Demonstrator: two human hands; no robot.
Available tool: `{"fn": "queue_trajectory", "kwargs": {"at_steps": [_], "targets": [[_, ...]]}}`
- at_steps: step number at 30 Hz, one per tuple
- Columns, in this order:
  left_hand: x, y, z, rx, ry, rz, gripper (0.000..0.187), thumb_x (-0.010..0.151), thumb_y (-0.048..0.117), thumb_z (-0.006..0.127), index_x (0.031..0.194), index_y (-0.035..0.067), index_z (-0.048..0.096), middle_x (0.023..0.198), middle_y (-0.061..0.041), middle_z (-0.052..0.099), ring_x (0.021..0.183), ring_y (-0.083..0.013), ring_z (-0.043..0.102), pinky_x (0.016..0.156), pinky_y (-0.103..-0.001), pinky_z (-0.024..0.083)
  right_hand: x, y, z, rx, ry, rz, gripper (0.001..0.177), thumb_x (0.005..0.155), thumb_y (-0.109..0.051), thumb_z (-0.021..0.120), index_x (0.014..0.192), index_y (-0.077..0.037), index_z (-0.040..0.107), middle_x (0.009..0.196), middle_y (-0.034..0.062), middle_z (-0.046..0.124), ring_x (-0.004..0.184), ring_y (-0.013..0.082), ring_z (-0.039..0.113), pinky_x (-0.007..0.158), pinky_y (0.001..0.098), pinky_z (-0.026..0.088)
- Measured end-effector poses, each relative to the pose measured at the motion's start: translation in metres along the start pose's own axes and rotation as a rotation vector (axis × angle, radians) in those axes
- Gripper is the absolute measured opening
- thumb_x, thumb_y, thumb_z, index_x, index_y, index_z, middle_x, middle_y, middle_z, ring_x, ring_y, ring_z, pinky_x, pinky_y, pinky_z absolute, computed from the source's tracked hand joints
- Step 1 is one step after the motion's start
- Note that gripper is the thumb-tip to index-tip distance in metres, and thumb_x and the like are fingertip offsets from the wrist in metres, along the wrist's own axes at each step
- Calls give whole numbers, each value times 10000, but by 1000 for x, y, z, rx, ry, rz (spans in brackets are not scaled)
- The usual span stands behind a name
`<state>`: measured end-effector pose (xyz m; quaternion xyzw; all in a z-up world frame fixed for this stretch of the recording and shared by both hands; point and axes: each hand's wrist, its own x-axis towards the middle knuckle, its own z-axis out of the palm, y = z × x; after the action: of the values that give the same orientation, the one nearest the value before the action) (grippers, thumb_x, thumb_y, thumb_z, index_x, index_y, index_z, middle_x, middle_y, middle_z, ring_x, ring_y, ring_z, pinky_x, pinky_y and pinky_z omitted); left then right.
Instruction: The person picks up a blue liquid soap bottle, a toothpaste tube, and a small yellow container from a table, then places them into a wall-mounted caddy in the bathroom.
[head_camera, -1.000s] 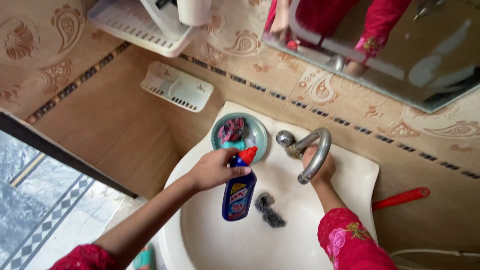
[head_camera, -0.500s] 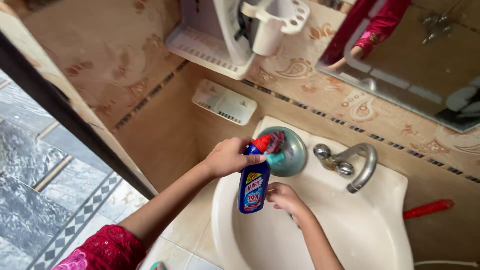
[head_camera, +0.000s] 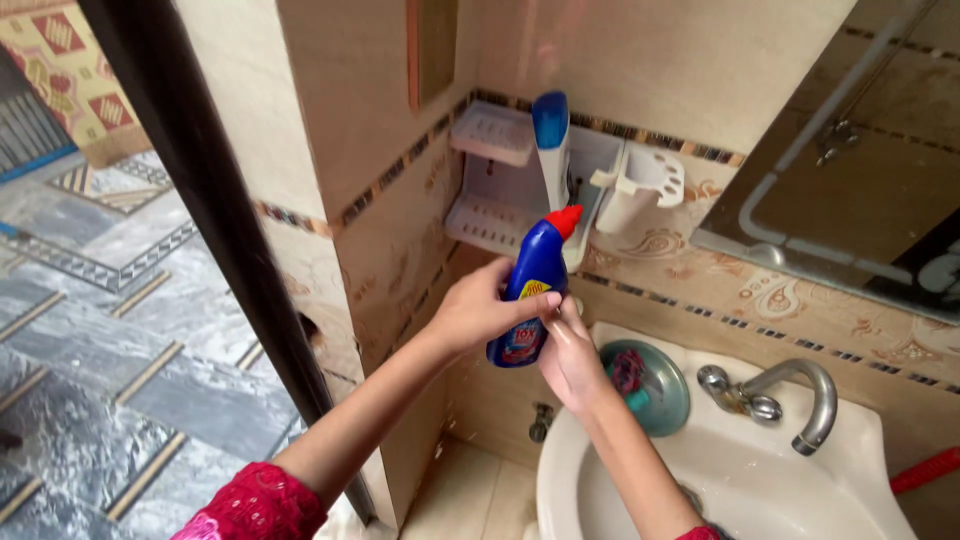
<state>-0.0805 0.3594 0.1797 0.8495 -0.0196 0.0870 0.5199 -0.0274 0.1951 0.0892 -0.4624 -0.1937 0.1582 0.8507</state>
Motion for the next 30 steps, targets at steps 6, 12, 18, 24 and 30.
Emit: {"fn": "queue_trajectory", "kwargs": {"at_steps": [6,12,18,24,30], "targets": [[36,15,-20,5,209,145,595,752,467,792,1199,82,708,1033,-143,780,939,-266,765,838,-381,574,40,-42,21,-575,250,-195,419,1054,-276,505,1437,-113,551,1287,46,632,1184,178,584,1023,346,458],[59,25,-12,-77,451,-13,451,858,395,717,1133,39,699,1005,-191,782,943,-328,769,836,-409,586,67,-65,24,-1451,607,-616,603,817,-259,757,1363,-81,571,1184,156,681,1090,364,663,913,466,524],[87,15,8,37,604,-13,432,906,315,681,1165,-23,612,1019,-267,716,976,-443,691,869,-485,548,132,-52,8,-1512,544,-423,774,814,-308,754,1476,-35,460,1285,264,622,1108,444,636,905,500,523],[111,-4,27,133,721,28,426,892,284,680,1108,-72,589,993,-306,687,918,-458,687,815,-515,544,157,-41,2,-1450,660,-295,641,851,-296,678,1429,-71,517,1209,250,666,988,459,676,822,539,543],[97,14,56,33,609,-33,356,944,294,622,1111,-19,604,848,-269,713,830,-455,700,772,-520,546,134,-39,4,-1226,683,-350,376,981,-355,601,1165,-31,648,1000,245,731,908,453,696,797,538,530]]}}
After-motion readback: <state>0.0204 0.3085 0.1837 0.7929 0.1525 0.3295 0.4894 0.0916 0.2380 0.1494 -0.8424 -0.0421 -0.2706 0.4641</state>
